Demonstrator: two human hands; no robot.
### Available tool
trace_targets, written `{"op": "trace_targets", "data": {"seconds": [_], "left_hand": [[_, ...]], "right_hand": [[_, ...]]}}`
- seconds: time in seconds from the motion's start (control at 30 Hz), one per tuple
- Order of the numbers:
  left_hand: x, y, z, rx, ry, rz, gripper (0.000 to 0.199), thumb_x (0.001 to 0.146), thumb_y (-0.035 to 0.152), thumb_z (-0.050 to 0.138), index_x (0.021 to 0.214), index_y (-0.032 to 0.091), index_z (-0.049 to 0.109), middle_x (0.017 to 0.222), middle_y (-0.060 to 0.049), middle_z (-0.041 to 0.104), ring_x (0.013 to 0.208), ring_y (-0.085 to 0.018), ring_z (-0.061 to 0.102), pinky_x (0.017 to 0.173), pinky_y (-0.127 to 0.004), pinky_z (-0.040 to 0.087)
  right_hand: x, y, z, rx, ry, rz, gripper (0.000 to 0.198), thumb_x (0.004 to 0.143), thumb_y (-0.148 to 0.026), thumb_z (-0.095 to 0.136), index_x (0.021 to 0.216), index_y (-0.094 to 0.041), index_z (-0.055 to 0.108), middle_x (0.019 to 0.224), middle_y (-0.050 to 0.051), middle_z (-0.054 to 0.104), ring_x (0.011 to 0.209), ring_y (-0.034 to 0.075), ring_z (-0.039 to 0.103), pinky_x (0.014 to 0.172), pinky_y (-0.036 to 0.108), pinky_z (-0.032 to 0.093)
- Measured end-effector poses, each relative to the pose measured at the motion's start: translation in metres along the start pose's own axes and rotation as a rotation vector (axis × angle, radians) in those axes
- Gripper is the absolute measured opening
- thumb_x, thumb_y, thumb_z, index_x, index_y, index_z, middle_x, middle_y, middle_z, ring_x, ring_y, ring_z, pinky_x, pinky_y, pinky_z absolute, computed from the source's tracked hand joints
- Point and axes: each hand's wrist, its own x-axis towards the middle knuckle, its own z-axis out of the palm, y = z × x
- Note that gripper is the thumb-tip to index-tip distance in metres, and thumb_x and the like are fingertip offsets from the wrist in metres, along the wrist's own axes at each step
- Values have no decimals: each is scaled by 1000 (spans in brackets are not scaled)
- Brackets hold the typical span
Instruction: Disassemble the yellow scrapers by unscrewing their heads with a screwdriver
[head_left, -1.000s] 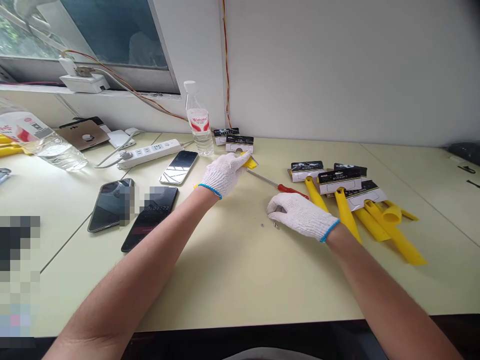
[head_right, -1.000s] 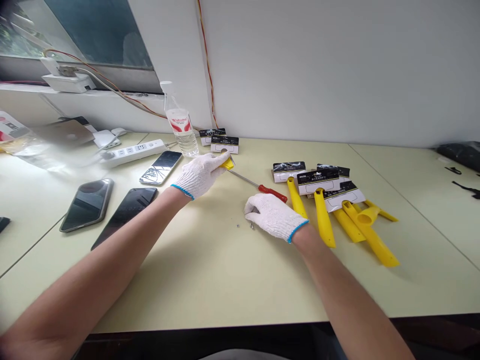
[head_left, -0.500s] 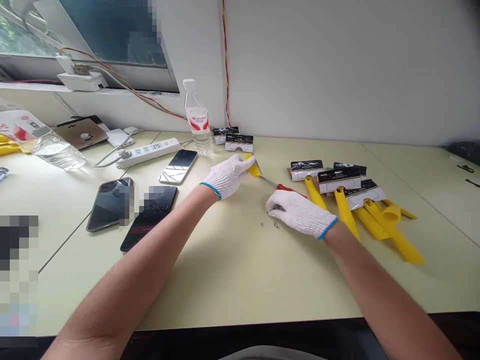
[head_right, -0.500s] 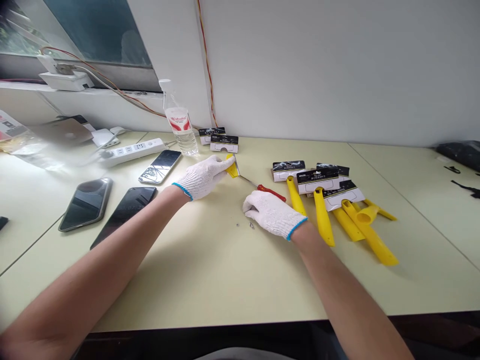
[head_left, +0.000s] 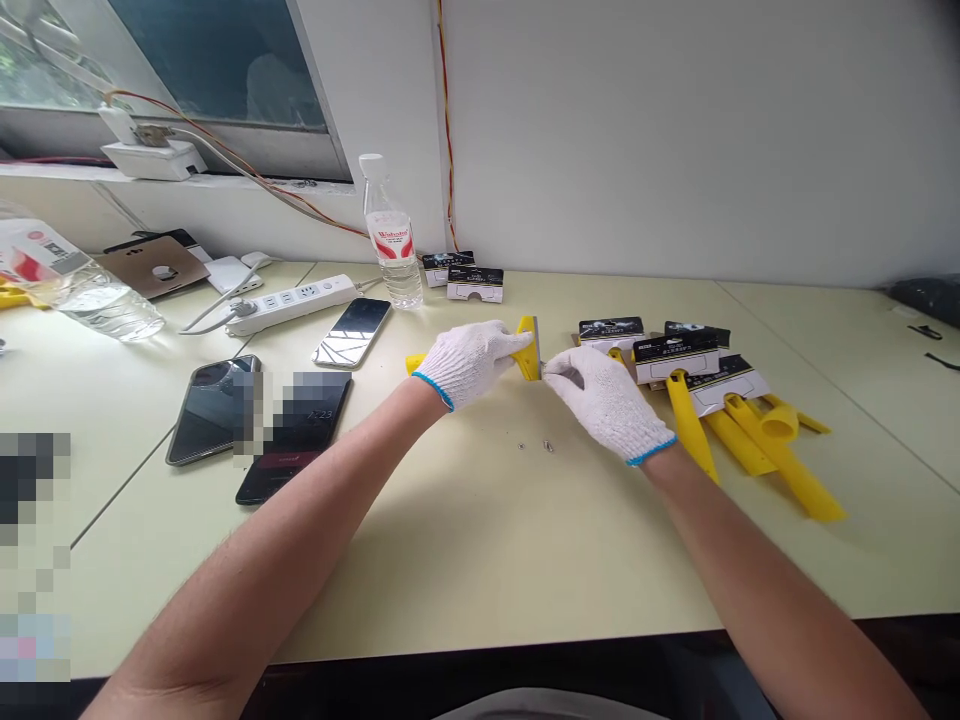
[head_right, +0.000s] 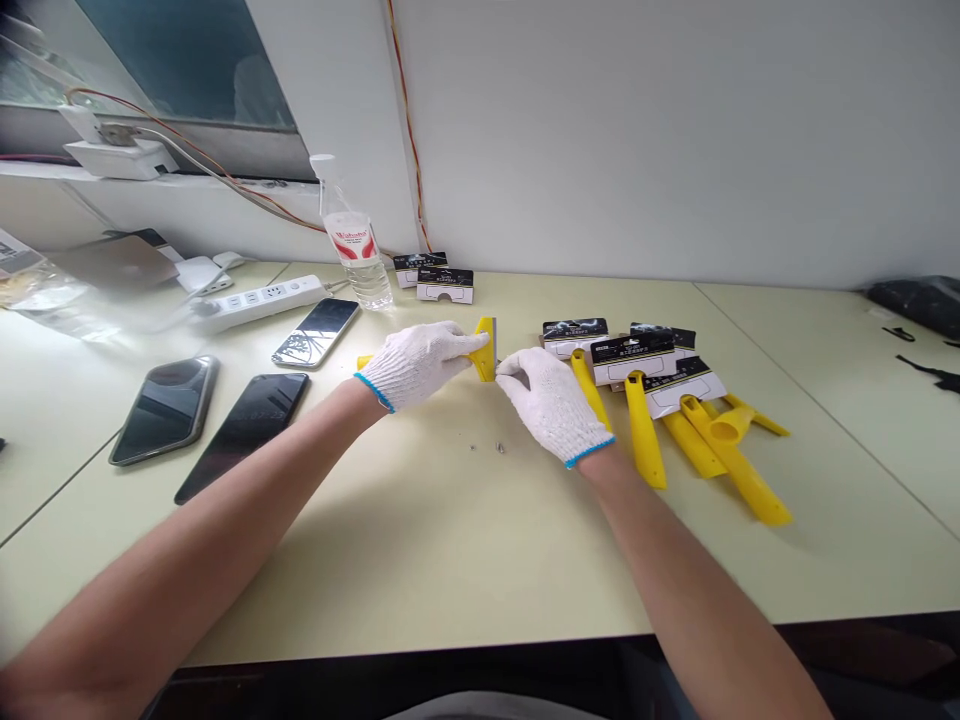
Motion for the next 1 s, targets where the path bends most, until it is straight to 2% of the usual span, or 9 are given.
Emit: {"op": "trace_targets", "data": {"seconds": [0.13,0.4,0.5,0.6,0.7,0.77,0.83,0.9,1.0], "left_hand": [[0,10,4,164,-66,94,39,107,30,44,135,35,70,112,-8,70,86,-26,65,67,-34,39],[-5,25,10,234,-13,154,37,109,27,39,130,30,70,108,-9,70,81,-24,63,63,-31,37],[-5,28,11,254,6,173,37,109,26,40,128,30,71,105,-7,70,76,-22,62,60,-30,34],[-5,29,10,258,9,175,37,108,24,40,127,29,71,102,-8,70,74,-21,61,58,-30,31],[-5,28,7,222,32,175,37,107,23,41,127,30,72,101,-7,70,73,-20,61,58,-29,29],[-5,28,4,192,50,188,35,107,25,43,123,31,73,101,-6,70,74,-20,61,58,-29,28],[-4,27,1,165,60,206,33,106,27,45,121,32,75,99,-5,70,75,-20,61,58,-29,28],[-4,26,-2,130,62,210,33,106,26,47,122,33,75,98,-5,71,76,-19,61,59,-29,30],[-4,24,-8,47,66,188,33,103,24,51,121,33,77,98,-3,72,79,-18,62,63,-29,35]], "right_hand": [[1,4,3,-15,73,-24,21,96,-37,60,98,-20,74,99,10,72,89,25,63,77,34,47],[1,3,3,-59,67,-13,19,97,-23,60,86,-20,75,88,6,71,81,21,61,75,34,44],[1,4,2,-29,35,66,18,95,-26,65,82,-21,76,84,4,73,78,21,63,73,35,45],[3,7,2,102,40,183,8,91,-29,74,91,-22,77,95,5,79,86,22,69,80,36,50],[5,8,3,250,113,304,34,81,-34,85,109,-20,72,114,10,79,93,23,71,85,37,54],[5,7,0,373,72,378,48,80,-37,87,121,-19,68,117,11,78,85,21,70,76,34,54],[3,4,-6,488,-59,383,44,86,-40,82,123,-20,69,107,9,78,72,17,65,64,30,50],[0,1,-12,544,-162,335,32,91,-46,77,110,-20,73,85,5,75,60,14,57,56,28,43],[-3,-2,-18,562,-178,278,36,94,-54,75,90,-19,73,62,1,64,55,14,55,53,28,39]]}}
